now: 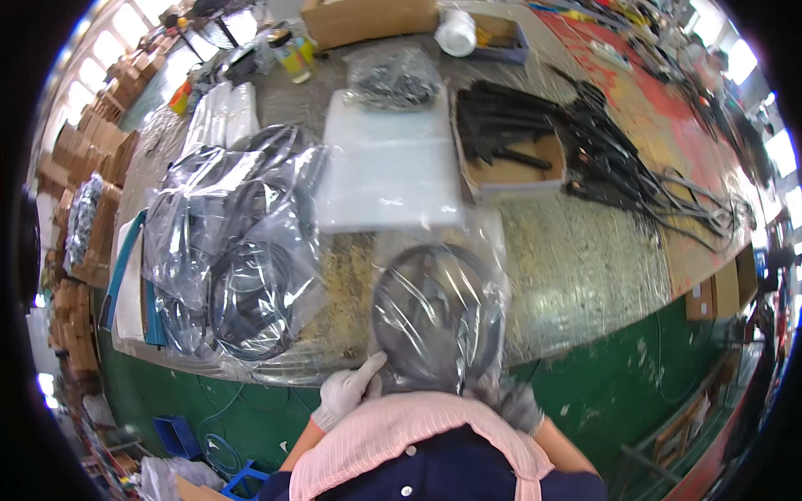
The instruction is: The person packs welding cables with electrode holders and chipping hammer brushes into plastic bags by hand and places the packaged sets onto a stack.
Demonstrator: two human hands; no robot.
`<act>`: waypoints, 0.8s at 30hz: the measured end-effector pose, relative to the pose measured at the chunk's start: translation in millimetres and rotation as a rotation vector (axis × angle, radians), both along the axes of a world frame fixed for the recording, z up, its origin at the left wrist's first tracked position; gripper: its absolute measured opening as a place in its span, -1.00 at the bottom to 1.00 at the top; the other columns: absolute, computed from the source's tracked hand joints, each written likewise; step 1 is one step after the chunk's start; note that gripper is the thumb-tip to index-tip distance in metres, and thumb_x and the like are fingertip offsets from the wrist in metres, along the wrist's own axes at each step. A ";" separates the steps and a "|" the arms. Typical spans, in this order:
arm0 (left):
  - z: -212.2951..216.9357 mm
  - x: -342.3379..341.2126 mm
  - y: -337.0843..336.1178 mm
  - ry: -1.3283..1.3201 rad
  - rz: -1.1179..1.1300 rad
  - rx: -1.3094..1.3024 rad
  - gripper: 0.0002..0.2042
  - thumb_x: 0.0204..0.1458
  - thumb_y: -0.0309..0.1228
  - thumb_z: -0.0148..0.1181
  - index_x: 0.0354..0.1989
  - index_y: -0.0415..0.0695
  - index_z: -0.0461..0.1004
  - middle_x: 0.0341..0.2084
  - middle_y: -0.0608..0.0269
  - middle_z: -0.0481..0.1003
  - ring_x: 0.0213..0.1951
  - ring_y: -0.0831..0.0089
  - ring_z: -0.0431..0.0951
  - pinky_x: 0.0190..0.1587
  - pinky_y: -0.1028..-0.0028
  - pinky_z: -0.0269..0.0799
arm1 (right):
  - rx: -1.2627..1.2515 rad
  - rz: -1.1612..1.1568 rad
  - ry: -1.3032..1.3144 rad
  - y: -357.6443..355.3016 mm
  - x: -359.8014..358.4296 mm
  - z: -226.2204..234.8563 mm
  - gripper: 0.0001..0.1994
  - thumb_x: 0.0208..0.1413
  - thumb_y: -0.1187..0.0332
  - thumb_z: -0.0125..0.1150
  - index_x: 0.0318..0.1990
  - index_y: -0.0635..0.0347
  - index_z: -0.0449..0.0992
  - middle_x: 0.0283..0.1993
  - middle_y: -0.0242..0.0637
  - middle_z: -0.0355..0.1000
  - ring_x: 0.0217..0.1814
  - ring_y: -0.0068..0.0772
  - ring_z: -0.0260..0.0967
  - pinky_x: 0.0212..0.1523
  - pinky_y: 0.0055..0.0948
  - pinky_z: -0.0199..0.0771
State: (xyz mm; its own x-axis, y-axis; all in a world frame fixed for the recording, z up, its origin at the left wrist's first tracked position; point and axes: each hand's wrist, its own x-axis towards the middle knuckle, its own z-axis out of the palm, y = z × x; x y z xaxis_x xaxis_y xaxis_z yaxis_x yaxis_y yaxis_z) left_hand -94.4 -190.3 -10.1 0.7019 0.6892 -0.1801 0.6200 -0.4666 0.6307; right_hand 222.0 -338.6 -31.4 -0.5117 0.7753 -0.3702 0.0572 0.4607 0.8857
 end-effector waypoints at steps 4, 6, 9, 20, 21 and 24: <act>39.6 25.0 12.9 -0.460 0.256 -0.063 -0.36 -0.07 -0.44 0.18 0.30 -0.02 0.22 -0.53 0.08 0.52 -0.51 0.20 0.55 -0.44 0.32 0.44 | 0.028 -0.726 1.258 -32.8 -0.2 29.1 -0.85 0.12 0.28 0.06 -0.19 0.05 0.45 -0.42 -0.29 0.40 -0.55 -0.24 0.29 -0.51 -0.37 0.33; 72.5 44.3 29.0 -0.767 0.258 -0.307 -0.38 -0.04 -0.46 0.15 0.30 -0.07 0.21 -0.33 0.02 0.53 -0.41 0.23 0.56 -0.36 0.34 0.44 | 0.071 -0.556 1.585 12.5 16.8 82.6 -0.83 0.02 0.35 0.15 -0.30 0.26 0.51 -0.42 -0.20 0.43 -0.44 -0.13 0.39 -0.38 -0.21 0.41; 144.6 33.5 44.1 -0.962 -0.160 0.098 -0.37 0.02 -0.67 0.07 0.34 -0.27 0.12 0.13 0.14 0.42 -0.20 0.55 0.53 -0.18 0.51 0.46 | 0.691 -0.357 2.303 14.7 92.9 125.5 -0.38 0.11 0.06 0.06 0.09 0.55 0.36 0.07 0.19 0.39 0.08 0.08 0.40 0.05 -0.03 0.44; 214.8 -112.7 -11.3 -1.522 0.854 0.536 -0.41 -0.04 -0.68 0.05 0.27 -0.33 0.20 -0.31 -0.05 0.58 -0.42 0.46 0.57 -0.35 0.56 0.46 | -0.833 0.280 2.101 303.7 -193.4 287.3 -0.69 0.17 0.43 -0.01 0.04 0.26 0.48 0.00 -0.23 0.49 -0.13 -0.52 0.42 -0.23 -0.56 0.46; 216.7 -117.4 -14.2 -1.516 0.857 0.543 -0.41 -0.04 -0.68 0.05 0.27 -0.33 0.20 -0.31 -0.05 0.58 -0.42 0.46 0.57 -0.35 0.56 0.46 | -0.982 0.204 2.162 306.3 -220.4 307.9 -0.68 0.17 0.46 -0.01 0.07 0.22 0.48 -0.02 -0.28 0.50 -0.19 -0.58 0.42 -0.30 -0.60 0.45; 223.3 -125.2 -19.3 -1.063 0.902 1.070 -0.48 -0.05 -0.77 0.05 0.19 -0.32 0.31 -0.51 0.09 0.54 -0.56 0.46 0.49 -0.45 0.44 0.42 | -1.225 0.503 2.198 346.6 -265.1 297.2 -0.67 0.24 0.48 -0.01 0.14 0.11 0.45 -0.04 -0.34 0.50 -0.24 -0.63 0.42 -0.26 -0.60 0.52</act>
State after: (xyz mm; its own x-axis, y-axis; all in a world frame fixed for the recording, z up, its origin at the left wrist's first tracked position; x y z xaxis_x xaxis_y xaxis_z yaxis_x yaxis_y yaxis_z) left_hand -219.6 -209.6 213.2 -0.4299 0.3928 0.8130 0.4553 -0.6832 0.5708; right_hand -43.1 7.9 265.7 -0.5597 0.5155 0.6488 -0.1589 0.7017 -0.6946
